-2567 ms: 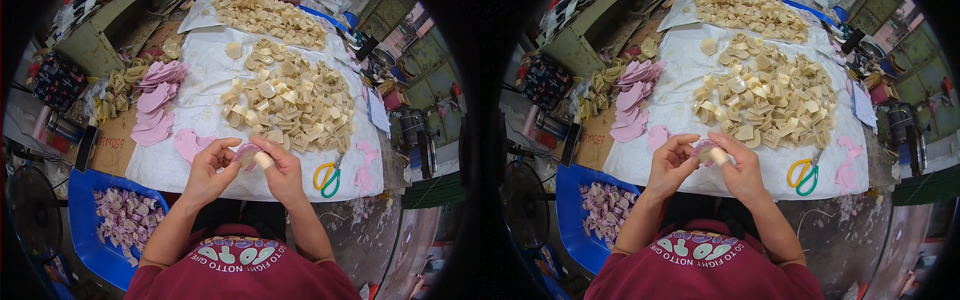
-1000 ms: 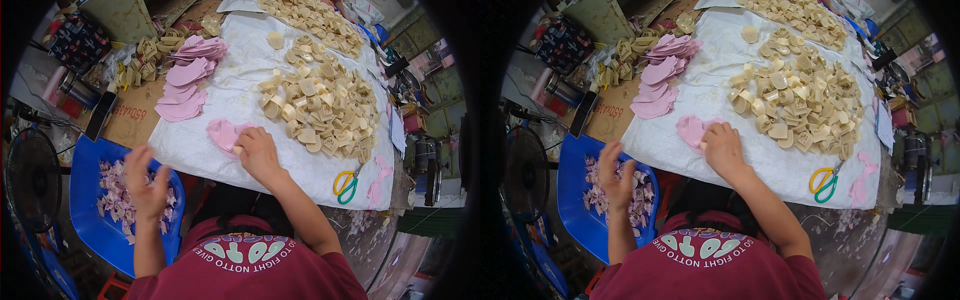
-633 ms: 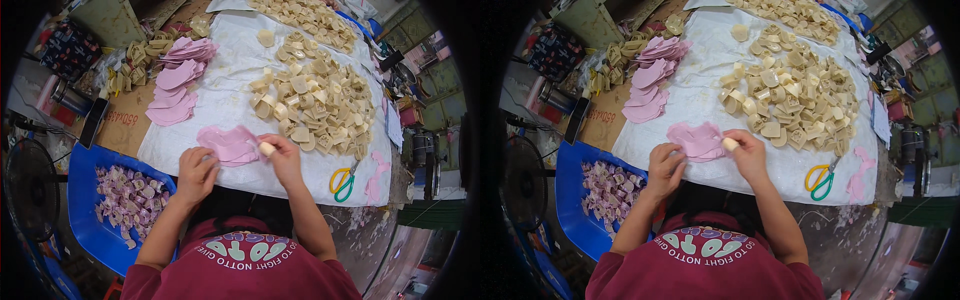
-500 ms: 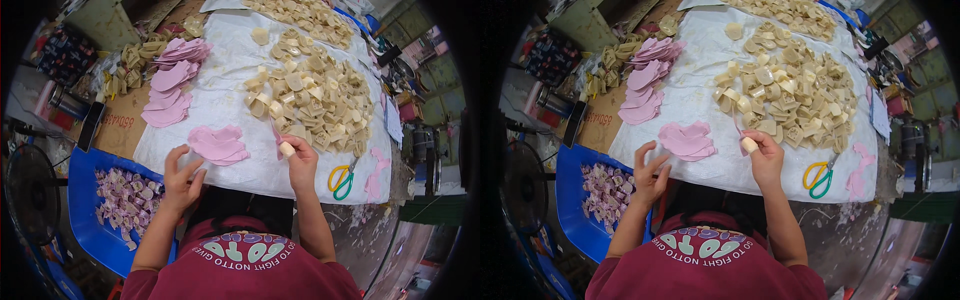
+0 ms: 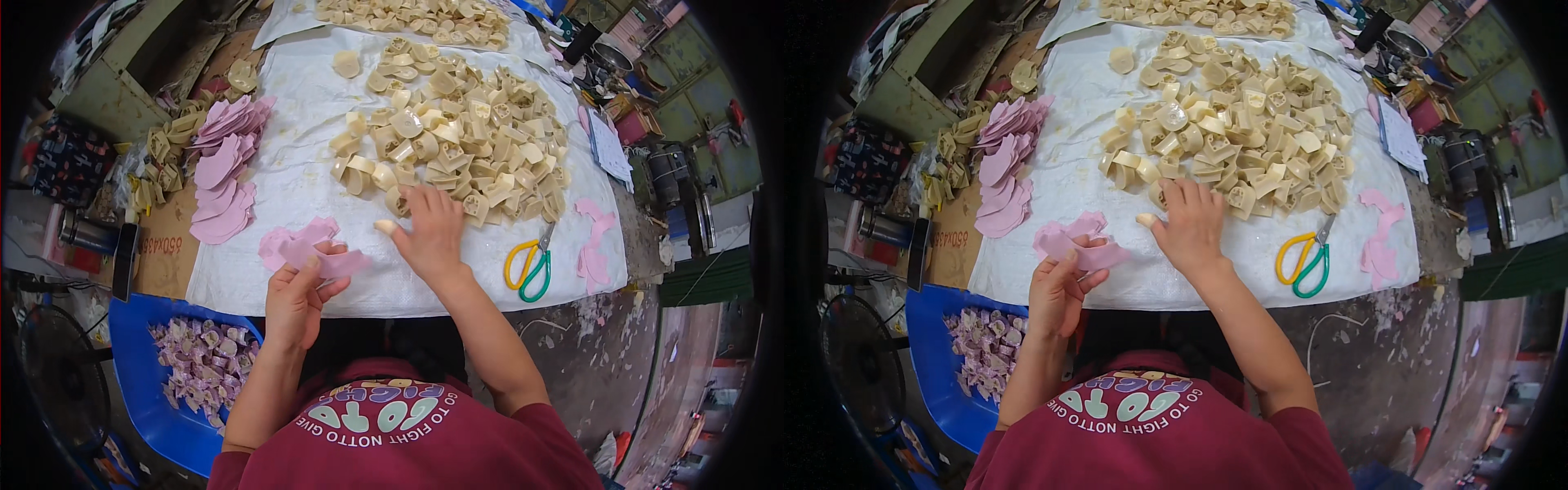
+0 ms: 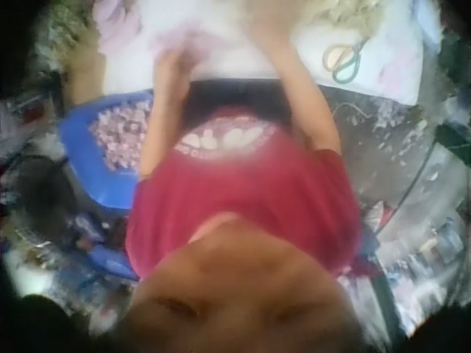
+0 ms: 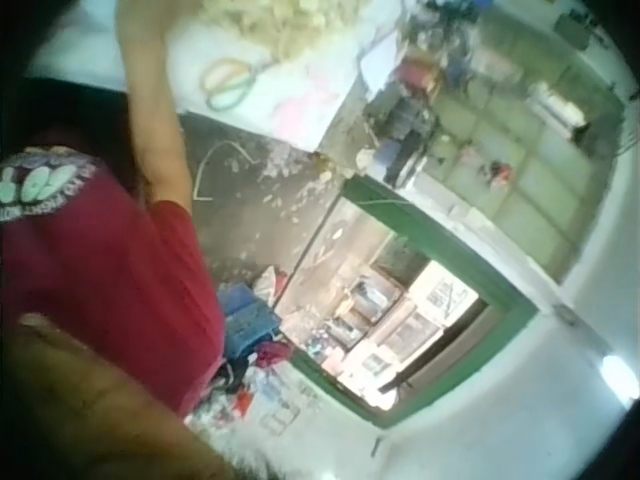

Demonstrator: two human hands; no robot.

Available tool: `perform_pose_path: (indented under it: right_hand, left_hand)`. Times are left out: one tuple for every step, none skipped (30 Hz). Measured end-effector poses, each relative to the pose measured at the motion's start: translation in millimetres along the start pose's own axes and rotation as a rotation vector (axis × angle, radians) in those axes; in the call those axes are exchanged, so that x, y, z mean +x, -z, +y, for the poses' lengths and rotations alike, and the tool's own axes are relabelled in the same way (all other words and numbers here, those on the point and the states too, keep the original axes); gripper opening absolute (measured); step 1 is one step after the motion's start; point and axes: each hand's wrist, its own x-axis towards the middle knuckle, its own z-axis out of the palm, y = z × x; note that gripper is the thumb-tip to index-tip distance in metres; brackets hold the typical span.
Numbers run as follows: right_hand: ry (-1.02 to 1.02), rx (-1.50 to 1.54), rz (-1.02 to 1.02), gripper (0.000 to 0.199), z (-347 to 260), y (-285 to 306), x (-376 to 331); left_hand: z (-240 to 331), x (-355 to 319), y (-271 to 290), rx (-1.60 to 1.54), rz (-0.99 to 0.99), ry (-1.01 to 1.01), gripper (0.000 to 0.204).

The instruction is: The person repeatedly picks up small beige plastic components and pink foam pieces from a table, presses them together by hand, and places the assembled units into a blue bin. The process is repetitive and performed one at a time.

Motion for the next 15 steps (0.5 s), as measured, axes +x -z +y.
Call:
perform_pose_path:
  right_hand:
    - [-0.018, -0.043, 0.005, 0.041, -1, -8, 3]
    - [-0.037, -0.086, 0.01, 0.043, 1, -13, 5]
    - [-0.031, -0.09, 0.001, 0.043, 6, -18, 6]
    - [-0.026, -0.094, -0.006, 0.043, 12, -21, 6]
    - [-0.023, -0.1, -0.012, 0.043, 18, -20, 5]
    - [-0.001, -0.054, -0.018, 0.043, 18, -15, 3]
    - [0.022, -0.014, -0.026, 0.042, 15, -4, -2]
    - [0.043, 0.026, -0.033, 0.042, 11, 4, -7]
    - [0.04, 0.057, -0.005, 0.042, 9, 8, -16]
    - [0.044, 0.091, 0.019, 0.042, 5, 11, -24]
    - [0.048, 0.126, 0.044, 0.043, 1, 14, -34]
    - [-0.046, 0.158, 0.061, 0.043, 6, 13, -49]
    - [-0.137, 0.197, 0.079, 0.043, 16, 5, -70]
    - [-0.227, 0.24, 0.094, 0.044, 24, 4, -83]
    - [-0.25, 0.188, 0.082, 0.043, 27, 13, -86]
  left_hand:
    - [2, 0, 0, -0.03, -0.012, -0.029, 0.031]
    - [5, 0, -1, -0.06, -0.026, -0.057, 0.032]
    - [6, -1, 0, -0.093, -0.033, -0.085, 0.034]
    - [7, 0, 0, -0.157, -0.036, -0.085, 0.034]
    - [8, 2, -2, -0.22, -0.04, -0.084, 0.034]
    - [9, 5, -3, -0.284, -0.04, -0.088, 0.035]
    - [10, 10, -6, -0.251, -0.072, -0.097, 0.036]
    - [11, 16, -12, -0.216, -0.106, -0.106, 0.036]
    - [10, 22, -20, -0.184, -0.144, -0.107, 0.037]
    - [6, 31, -29, -0.167, -0.145, -0.103, 0.038]
    - [-1, 41, -40, -0.149, -0.146, -0.099, 0.038]
    - [-8, 51, -50, -0.133, -0.16, -0.092, 0.039]
    - [-15, 56, -56, -0.13, -0.154, -0.068, 0.038]
    - [-23, 61, -60, -0.127, -0.144, -0.047, 0.038]
    - [-27, 65, -62, -0.127, -0.132, -0.025, 0.038]
